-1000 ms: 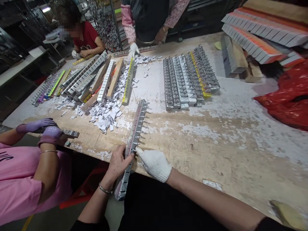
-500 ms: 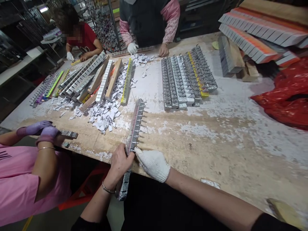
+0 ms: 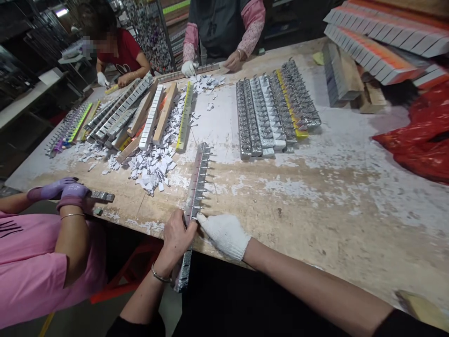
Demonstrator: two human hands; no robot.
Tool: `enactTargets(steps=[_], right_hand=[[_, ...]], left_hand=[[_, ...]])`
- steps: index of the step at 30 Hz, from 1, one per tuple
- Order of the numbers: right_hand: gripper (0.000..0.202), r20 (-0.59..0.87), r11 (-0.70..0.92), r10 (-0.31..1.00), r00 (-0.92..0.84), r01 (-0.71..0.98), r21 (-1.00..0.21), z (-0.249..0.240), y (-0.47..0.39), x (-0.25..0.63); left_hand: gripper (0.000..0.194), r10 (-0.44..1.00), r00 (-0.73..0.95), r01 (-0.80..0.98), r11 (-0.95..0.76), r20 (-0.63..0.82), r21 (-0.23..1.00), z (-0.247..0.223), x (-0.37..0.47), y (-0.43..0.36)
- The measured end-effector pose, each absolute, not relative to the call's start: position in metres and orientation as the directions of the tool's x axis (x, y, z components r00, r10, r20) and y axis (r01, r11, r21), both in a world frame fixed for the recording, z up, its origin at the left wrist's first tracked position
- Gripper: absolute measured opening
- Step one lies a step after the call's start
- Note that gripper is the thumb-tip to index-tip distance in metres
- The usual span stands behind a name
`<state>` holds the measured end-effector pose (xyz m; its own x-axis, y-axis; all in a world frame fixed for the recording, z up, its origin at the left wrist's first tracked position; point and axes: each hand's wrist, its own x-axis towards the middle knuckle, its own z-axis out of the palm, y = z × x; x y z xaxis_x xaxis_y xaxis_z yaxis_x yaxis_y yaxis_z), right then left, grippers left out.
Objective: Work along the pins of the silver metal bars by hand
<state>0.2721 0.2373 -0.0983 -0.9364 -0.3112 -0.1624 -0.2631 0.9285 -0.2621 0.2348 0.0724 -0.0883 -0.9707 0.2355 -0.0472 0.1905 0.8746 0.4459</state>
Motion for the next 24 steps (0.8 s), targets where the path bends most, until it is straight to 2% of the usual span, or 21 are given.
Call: enactTargets(steps=[7, 10, 15, 18, 20, 22, 24], right_hand=[[0.008, -0.251, 0.928, -0.318, -0.914, -0.246, -0.28, -0.088, 0.239, 0.264], [0.01, -0.262, 0.928, -0.308, -0.915, -0.228, -0.293, -0.089, 0.241, 0.264], [0.013, -0.254, 0.933, -0.267, -0.93, -0.184, -0.309, -0.095, 0.236, 0.263], [0.013, -0.253, 0.931, -0.273, -0.928, -0.189, -0.313, -0.094, 0.231, 0.258], [0.014, -0.249, 0.929, -0.282, -0.927, -0.199, -0.311, -0.093, 0.233, 0.256], [0.02, -0.219, 0.931, -0.257, -0.941, -0.18, -0.318, -0.093, 0.238, 0.257], [0.029, -0.156, 0.917, -0.211, -0.965, -0.14, -0.375, -0.096, 0.246, 0.263]], left_hand=[[0.022, 0.259, -0.966, 0.25, 0.899, 0.023, 0.361, -0.089, 0.243, 0.08], [0.02, 0.272, -0.962, 0.267, 0.914, 0.025, 0.305, -0.089, 0.245, 0.082], [0.023, 0.355, -0.934, 0.346, 0.885, 0.027, 0.312, -0.093, 0.246, 0.081], [0.023, 0.34, -0.94, 0.328, 0.894, 0.013, 0.306, -0.091, 0.248, 0.081], [0.02, 0.329, -0.944, 0.302, 0.891, -0.022, 0.34, -0.085, 0.244, 0.079], [0.015, 0.354, -0.933, 0.289, 0.849, -0.07, 0.443, -0.077, 0.231, 0.073], [0.015, 0.353, -0.934, 0.282, 0.812, -0.046, 0.512, -0.071, 0.208, 0.063]])
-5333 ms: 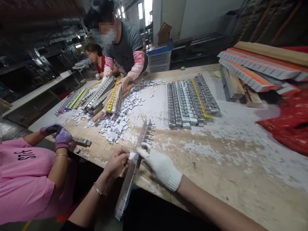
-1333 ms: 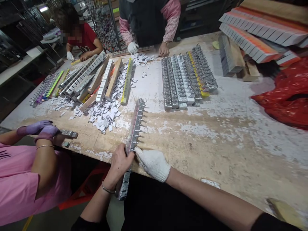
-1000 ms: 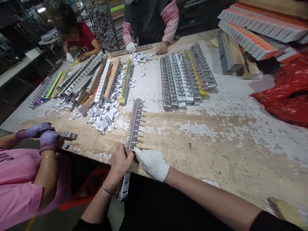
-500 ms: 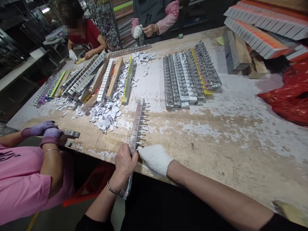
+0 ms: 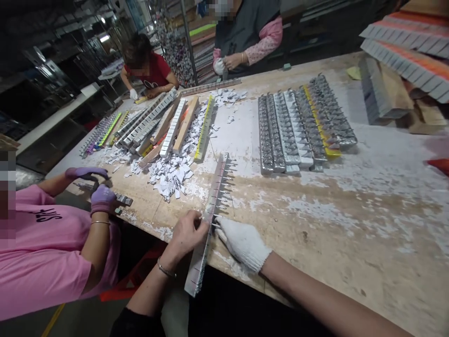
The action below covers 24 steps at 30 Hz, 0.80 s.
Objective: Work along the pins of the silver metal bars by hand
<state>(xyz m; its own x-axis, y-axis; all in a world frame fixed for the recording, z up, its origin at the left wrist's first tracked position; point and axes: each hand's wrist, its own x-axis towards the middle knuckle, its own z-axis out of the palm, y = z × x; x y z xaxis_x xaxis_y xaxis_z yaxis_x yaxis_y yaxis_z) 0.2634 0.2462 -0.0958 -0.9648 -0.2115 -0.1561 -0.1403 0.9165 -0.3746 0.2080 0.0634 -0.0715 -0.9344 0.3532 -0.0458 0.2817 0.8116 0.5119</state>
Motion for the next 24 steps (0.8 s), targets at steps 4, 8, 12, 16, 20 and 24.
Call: enactTargets(steps=[4, 8, 12, 16, 20, 24], right_hand=[[0.057, -0.049, 0.809, -0.17, -0.984, -0.11, -0.578, -0.109, 0.261, 0.282], [0.053, 0.04, 0.734, -0.15, -0.988, -0.139, -0.664, -0.12, 0.263, 0.29], [0.052, -0.013, 0.711, -0.141, -0.99, -0.092, -0.697, -0.112, 0.265, 0.289], [0.05, 0.111, 0.693, -0.168, -0.979, -0.198, -0.694, -0.091, 0.269, 0.29], [0.033, 0.373, 0.683, -0.322, -0.87, -0.487, -0.544, -0.091, 0.264, 0.299], [0.029, 0.368, 0.708, -0.306, -0.878, -0.469, -0.528, -0.102, 0.26, 0.315]], left_hand=[[0.014, 0.141, -0.981, 0.176, 0.936, 0.134, 0.305, -0.073, 0.151, 0.041], [0.006, 0.055, -0.989, 0.086, 0.969, 0.138, 0.234, -0.078, 0.115, 0.032], [0.015, 0.053, -0.991, 0.084, 0.961, 0.124, 0.263, -0.069, 0.124, 0.035], [0.017, 0.212, -0.974, 0.227, 0.851, 0.086, 0.473, -0.056, 0.185, 0.052], [0.021, 0.459, -0.844, -0.121, 0.338, -0.276, 0.933, -0.049, 0.253, 0.074], [0.025, 0.511, -0.831, -0.026, 0.361, -0.221, 0.932, -0.045, 0.281, 0.081]])
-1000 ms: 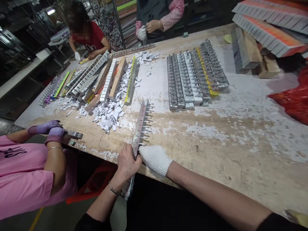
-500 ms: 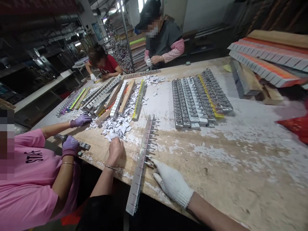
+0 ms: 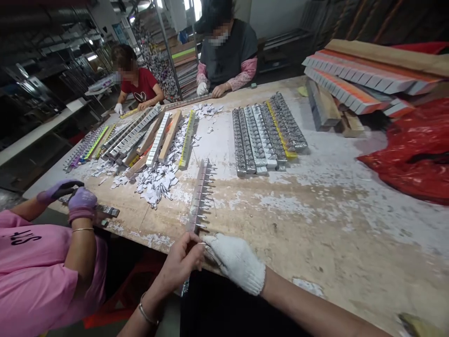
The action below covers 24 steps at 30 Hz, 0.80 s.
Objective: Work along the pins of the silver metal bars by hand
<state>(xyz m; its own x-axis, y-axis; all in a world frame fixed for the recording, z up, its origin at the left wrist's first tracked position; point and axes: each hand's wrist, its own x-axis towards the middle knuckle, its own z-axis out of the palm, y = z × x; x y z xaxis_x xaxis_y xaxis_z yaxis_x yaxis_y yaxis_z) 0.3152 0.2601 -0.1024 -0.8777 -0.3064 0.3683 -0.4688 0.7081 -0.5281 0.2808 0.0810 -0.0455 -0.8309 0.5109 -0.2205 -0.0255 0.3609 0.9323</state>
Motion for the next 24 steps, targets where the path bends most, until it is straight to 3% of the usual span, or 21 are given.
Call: enactTargets(steps=[2, 4, 7, 9, 11, 13, 17, 24], right_hand=[[0.027, 0.221, 0.727, -0.297, -0.929, -0.371, -0.579, -0.101, 0.262, 0.32], [0.026, 0.063, 0.748, -0.349, -0.935, -0.319, -0.582, -0.093, 0.266, 0.319], [0.029, -0.142, 0.82, -0.378, -0.915, -0.261, -0.509, -0.076, 0.272, 0.308], [0.032, -0.267, 0.887, -0.289, -0.919, -0.152, -0.437, -0.068, 0.272, 0.296], [0.029, -0.332, 0.923, -0.221, -0.917, -0.087, -0.374, -0.065, 0.266, 0.287], [0.025, -0.326, 0.93, -0.228, -0.917, -0.107, -0.351, -0.069, 0.257, 0.281], [0.022, -0.237, 0.929, -0.248, -0.939, -0.162, -0.331, -0.091, 0.242, 0.278], [0.024, -0.128, 0.918, -0.288, -0.949, -0.235, -0.319, -0.111, 0.238, 0.277]], left_hand=[[0.022, 0.547, -0.837, 0.269, 0.453, -0.027, 0.85, -0.047, 0.282, 0.079], [0.023, 0.615, -0.784, 0.452, 0.482, 0.078, 0.75, -0.052, 0.279, 0.074], [0.026, 0.59, -0.805, 0.454, 0.558, 0.052, 0.694, -0.062, 0.27, 0.066], [0.025, 0.451, -0.89, 0.395, 0.692, 0.065, 0.604, -0.069, 0.262, 0.061], [0.043, 0.362, -0.93, 0.341, 0.795, 0.058, 0.502, -0.074, 0.254, 0.06], [0.047, 0.37, -0.929, 0.326, 0.828, -0.008, 0.456, -0.078, 0.248, 0.061], [0.021, 0.388, -0.919, 0.292, 0.786, -0.066, 0.546, -0.079, 0.241, 0.061], [0.019, 0.374, -0.923, 0.237, 0.743, -0.094, 0.626, -0.083, 0.237, 0.052]])
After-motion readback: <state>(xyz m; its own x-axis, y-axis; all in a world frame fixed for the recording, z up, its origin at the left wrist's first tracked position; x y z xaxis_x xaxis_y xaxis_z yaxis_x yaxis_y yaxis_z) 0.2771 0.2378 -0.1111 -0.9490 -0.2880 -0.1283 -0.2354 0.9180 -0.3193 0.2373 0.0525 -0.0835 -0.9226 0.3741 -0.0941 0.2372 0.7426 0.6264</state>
